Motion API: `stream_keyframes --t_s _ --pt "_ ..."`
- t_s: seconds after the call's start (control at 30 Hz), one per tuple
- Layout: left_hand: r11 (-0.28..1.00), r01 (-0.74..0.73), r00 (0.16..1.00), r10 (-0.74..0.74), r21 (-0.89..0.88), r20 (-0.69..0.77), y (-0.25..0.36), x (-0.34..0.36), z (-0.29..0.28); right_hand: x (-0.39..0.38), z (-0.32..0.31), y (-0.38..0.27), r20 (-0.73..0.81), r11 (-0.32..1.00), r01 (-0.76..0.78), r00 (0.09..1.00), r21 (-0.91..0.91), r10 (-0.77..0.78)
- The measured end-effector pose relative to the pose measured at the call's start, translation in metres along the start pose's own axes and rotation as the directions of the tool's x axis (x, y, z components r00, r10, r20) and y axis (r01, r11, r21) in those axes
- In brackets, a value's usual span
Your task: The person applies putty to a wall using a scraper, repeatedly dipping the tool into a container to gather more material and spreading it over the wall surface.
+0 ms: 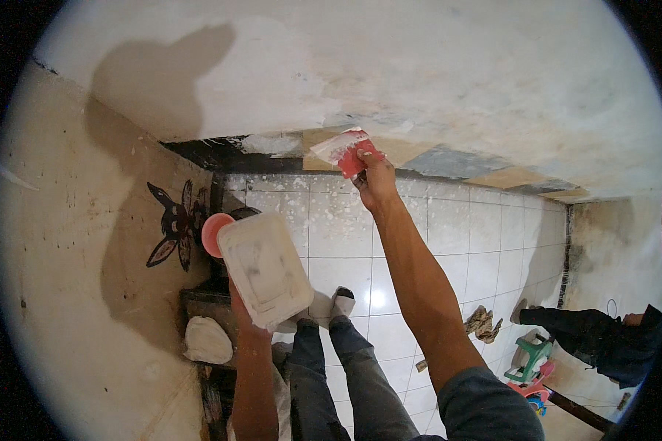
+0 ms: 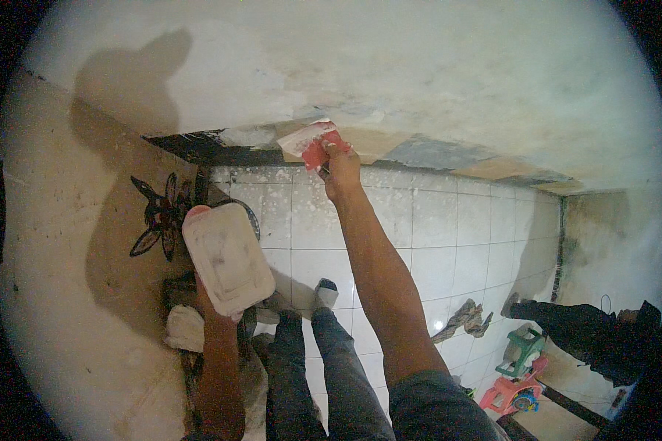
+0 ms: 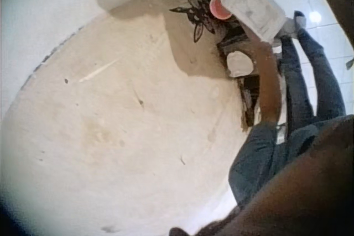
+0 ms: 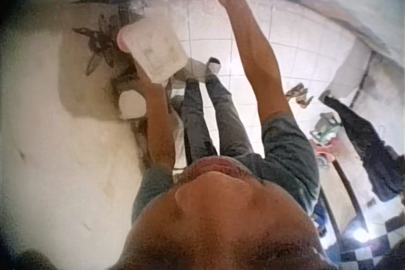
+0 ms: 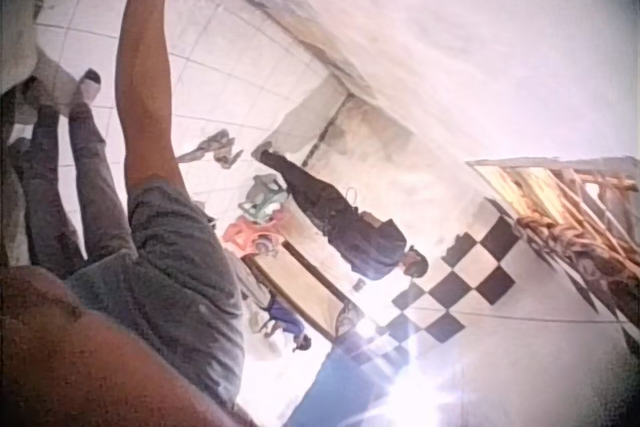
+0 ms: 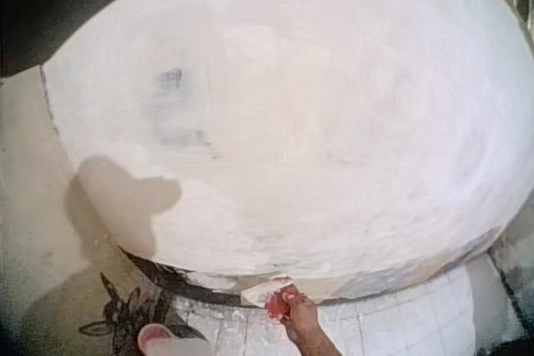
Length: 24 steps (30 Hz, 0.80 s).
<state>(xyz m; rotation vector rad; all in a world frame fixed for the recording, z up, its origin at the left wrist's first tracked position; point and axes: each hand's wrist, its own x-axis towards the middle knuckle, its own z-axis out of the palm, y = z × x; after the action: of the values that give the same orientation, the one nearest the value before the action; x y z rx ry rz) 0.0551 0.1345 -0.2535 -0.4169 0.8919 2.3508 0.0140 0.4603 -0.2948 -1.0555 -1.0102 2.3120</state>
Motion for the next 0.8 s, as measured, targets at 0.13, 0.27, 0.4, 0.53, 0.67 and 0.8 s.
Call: stream_keyframes --t_s 0.13,0.27,0.4,0.53,0.67,0.8 --pt "0.997 0.011 0.992 -0.02 -0.077 -0.126 0.002 -0.016 -0.023 0.025 0.046 -0.026 -0.127 0.998 -0.029 0.991 0.056 0.036" --pt "0.996 0.031 0.992 -0.041 -0.089 -0.12 -0.003 -0.021 -0.032 0.054 0.139 -0.055 -0.169 0.996 0.068 0.984 0.064 -0.056" --pt "0.992 0.057 0.997 -0.063 -0.113 -0.049 0.0 -0.025 -0.037 -0.037 0.128 0.026 0.079 0.788 0.443 0.887 -0.427 -0.455" --pt "0.991 0.062 0.991 -0.075 -0.119 -0.111 0.008 -0.026 -0.054 -0.058 0.055 0.07 0.074 0.92 0.313 0.95 -0.236 -0.304" --pt "0.988 0.078 0.979 -0.101 -0.134 -0.175 0.018 -0.029 -0.082 -0.004 0.019 0.067 -0.072 0.896 0.374 0.913 -0.239 -0.401" --pt "0.984 0.112 0.962 -0.142 -0.137 -0.235 0.029 -0.028 -0.099 0.035 0.023 0.046 -0.12 0.668 0.504 0.743 -0.548 -0.658"
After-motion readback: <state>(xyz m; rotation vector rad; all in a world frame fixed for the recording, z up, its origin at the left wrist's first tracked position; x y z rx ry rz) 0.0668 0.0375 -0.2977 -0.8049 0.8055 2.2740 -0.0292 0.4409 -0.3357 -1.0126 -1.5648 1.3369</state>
